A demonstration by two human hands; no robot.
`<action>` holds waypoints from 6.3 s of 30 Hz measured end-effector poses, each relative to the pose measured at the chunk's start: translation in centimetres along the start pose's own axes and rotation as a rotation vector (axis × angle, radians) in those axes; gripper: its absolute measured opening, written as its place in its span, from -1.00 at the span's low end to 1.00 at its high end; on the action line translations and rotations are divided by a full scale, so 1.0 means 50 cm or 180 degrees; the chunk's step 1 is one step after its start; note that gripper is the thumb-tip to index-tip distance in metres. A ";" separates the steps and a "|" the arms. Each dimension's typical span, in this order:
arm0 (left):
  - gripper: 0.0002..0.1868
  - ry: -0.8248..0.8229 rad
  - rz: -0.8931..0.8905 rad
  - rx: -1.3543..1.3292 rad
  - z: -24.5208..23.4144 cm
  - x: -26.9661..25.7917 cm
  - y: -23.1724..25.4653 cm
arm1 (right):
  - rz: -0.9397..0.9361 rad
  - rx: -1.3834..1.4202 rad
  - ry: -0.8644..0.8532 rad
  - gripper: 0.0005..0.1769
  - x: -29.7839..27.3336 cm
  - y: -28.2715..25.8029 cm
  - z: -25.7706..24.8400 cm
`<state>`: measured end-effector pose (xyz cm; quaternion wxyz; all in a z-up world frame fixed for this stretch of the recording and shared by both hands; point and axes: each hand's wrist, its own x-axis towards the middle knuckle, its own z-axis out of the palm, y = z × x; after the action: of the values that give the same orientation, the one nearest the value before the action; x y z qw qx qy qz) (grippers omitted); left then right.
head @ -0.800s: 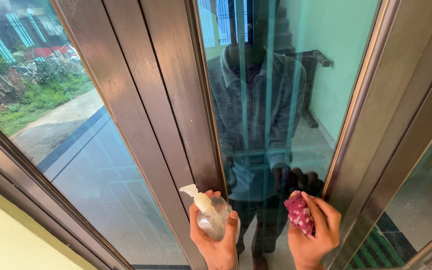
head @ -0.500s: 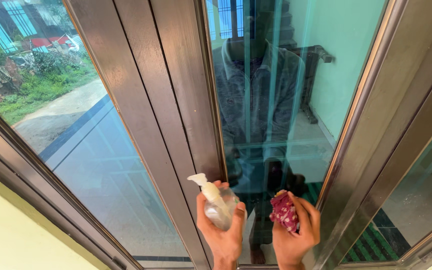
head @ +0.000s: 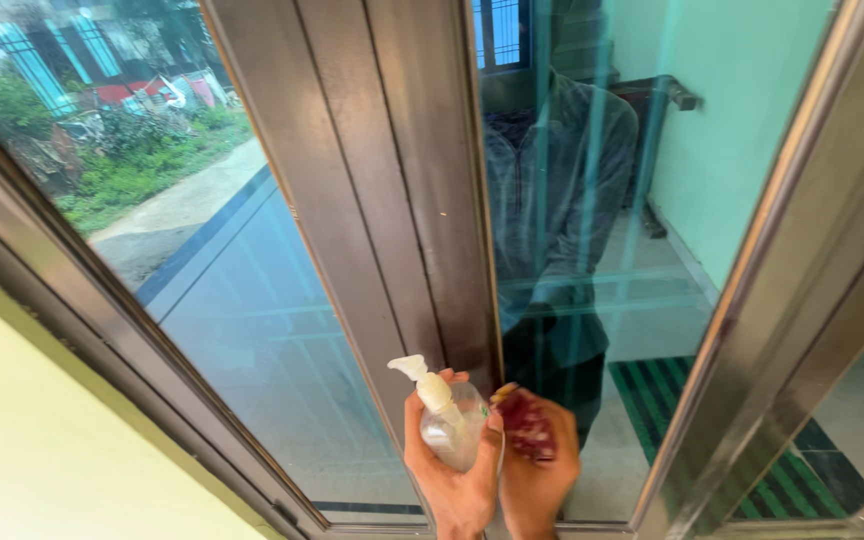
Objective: The person cleans a glass door and a window using a spray bottle and a cloth. They spray the surfaces and wipe them with the cloth, moving from the door to a hallway and then into a room to clean a window.
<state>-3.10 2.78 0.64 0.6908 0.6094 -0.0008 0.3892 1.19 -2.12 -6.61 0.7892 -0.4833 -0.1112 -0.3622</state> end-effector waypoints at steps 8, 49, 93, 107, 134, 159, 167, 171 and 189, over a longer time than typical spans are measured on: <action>-0.41 0.0184 -0.0014 -0.0165 -0.042 0.027 -0.001 | -0.1096 -0.1692 0.0087 -0.46 0.139 -0.104 -0.037; -0.42 0.0327 0.0251 0.0189 0.002 0.022 -0.009 | -0.1328 -0.1738 -0.0970 -0.36 0.074 -0.036 -0.032; -0.40 0.0320 -0.0042 0.0129 0.052 0.001 -0.008 | -0.1024 -0.1691 -0.0362 -0.36 0.174 -0.132 -0.117; -0.36 0.0354 -0.0016 0.0413 0.052 0.006 -0.012 | -0.0953 -0.1572 0.0255 -0.57 0.219 -0.163 -0.112; -0.37 0.0255 -0.0077 0.0342 0.057 -0.004 -0.007 | -0.1201 -0.1706 0.0437 -0.55 0.203 -0.122 -0.110; -0.41 0.0208 -0.0082 0.0196 0.057 -0.014 0.024 | 0.0282 -0.0619 0.0012 -0.65 0.224 -0.171 -0.144; -0.37 -0.0009 -0.0031 0.0187 0.066 -0.017 0.017 | -0.0122 -0.0434 -0.0756 -0.54 0.200 -0.167 -0.108; -0.37 0.0108 -0.0109 0.0146 0.051 -0.009 0.017 | -0.0945 -0.1936 -0.0682 -0.44 0.197 -0.191 -0.073; -0.39 0.0154 0.0113 0.0018 0.068 0.004 0.011 | -0.1208 -0.1923 -0.0972 -0.44 0.135 -0.089 -0.063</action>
<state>-1.63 0.03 2.06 0.6818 0.6016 0.0063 0.4161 2.46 -9.12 -1.64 0.5046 -0.7132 -0.2032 -0.4420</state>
